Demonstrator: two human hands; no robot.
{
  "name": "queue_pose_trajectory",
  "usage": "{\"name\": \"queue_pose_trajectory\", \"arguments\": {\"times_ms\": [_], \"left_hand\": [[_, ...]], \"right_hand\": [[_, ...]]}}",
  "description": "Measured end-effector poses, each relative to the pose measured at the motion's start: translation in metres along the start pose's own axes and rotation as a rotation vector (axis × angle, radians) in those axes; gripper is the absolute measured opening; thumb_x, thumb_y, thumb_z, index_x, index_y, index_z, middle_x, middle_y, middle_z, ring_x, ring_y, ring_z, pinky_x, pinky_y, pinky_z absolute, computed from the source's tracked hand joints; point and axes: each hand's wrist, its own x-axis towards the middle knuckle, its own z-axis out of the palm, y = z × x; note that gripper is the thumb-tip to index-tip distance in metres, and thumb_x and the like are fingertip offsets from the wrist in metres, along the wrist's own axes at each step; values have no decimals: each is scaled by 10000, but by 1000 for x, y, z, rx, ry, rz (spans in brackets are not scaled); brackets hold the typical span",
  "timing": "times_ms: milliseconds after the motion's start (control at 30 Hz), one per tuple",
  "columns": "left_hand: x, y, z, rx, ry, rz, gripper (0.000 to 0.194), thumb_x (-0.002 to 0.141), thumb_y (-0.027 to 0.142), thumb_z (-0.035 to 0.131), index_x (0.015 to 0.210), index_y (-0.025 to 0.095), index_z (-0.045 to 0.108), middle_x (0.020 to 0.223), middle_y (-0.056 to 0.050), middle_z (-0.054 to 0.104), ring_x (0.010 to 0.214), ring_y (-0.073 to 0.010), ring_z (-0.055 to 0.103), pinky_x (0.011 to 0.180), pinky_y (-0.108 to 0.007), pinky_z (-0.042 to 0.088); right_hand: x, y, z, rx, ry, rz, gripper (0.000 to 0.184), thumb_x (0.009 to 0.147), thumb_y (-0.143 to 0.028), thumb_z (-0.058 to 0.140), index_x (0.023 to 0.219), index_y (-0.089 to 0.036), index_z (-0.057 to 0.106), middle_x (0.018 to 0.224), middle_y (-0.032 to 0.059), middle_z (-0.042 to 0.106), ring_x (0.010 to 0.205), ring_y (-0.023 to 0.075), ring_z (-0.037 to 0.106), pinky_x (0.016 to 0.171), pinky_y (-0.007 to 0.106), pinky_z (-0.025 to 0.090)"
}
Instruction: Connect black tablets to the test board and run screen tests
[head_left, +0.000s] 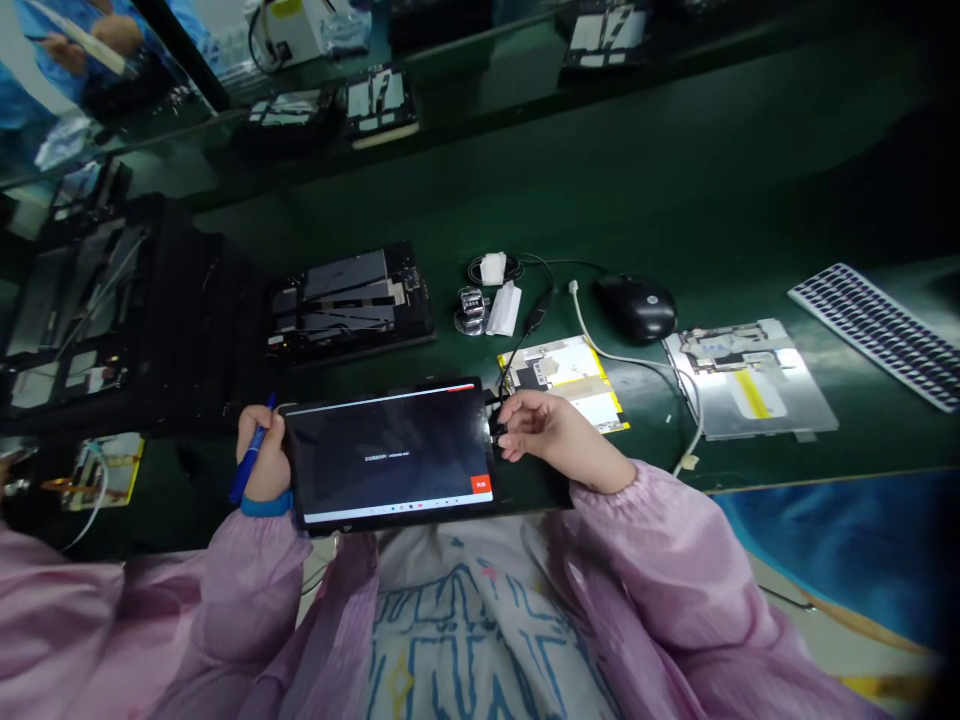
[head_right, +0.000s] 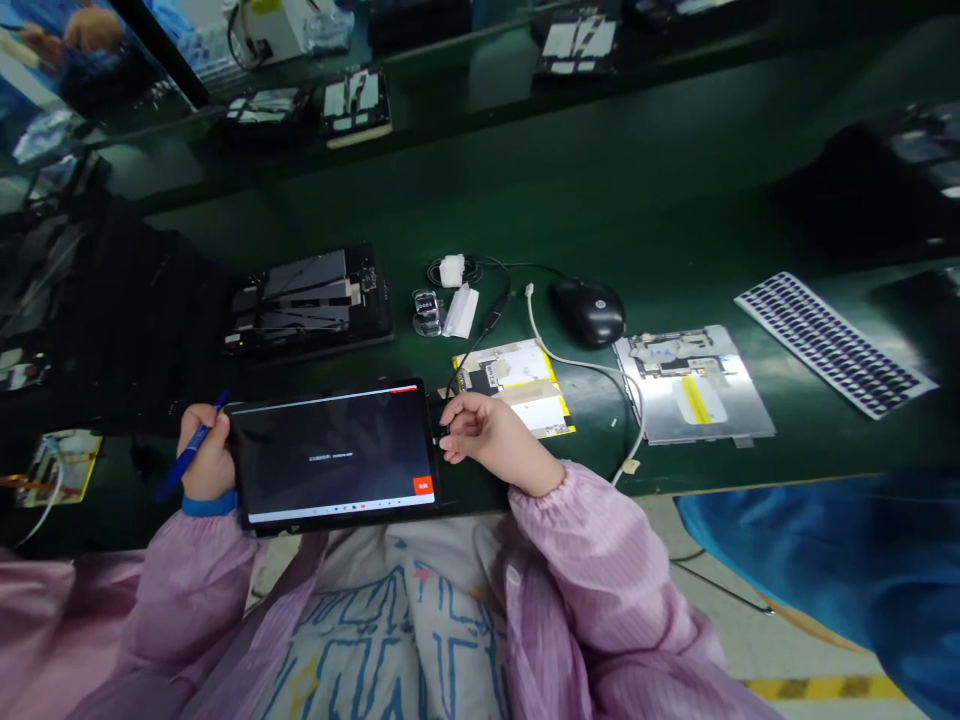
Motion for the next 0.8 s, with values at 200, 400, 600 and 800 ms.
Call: {"name": "queue_pose_trajectory", "arguments": {"times_ms": [200,400,600,800], "left_hand": [[0,-2,-1,-35,-3,-22,378,651,373,743,681,196,410,703,31,562,629,-111,504,600,-228,392],[0,-13,-8,-85,-16,-84,351,657,339,737,703,200,418,605,50,469,533,-95,435,508,-205,334],[-1,-21,-13,-171,-63,-139,335,665,324,719,712,205,409,599,51,476,525,-98,445,506,-204,352],[-2,-21,-14,-167,-95,-156,340,677,321,707,727,210,390,590,61,455,511,-95,448,498,-206,353]], "right_hand": [[-2,6,0,-147,22,-88,419,627,-477,780,826,-189,549,593,-42,586,549,140,644,546,283,568],[-16,10,-3,-844,67,-501,209,871,-378,572,897,-200,677,852,74,711,737,190,678,683,337,563],[-21,16,-2,-1290,99,-793,224,927,-301,498,947,-184,688,794,79,704,690,189,655,642,311,522],[-20,14,3,-1356,96,-867,202,926,-260,480,911,-162,656,720,59,659,641,164,614,591,269,461]]}}
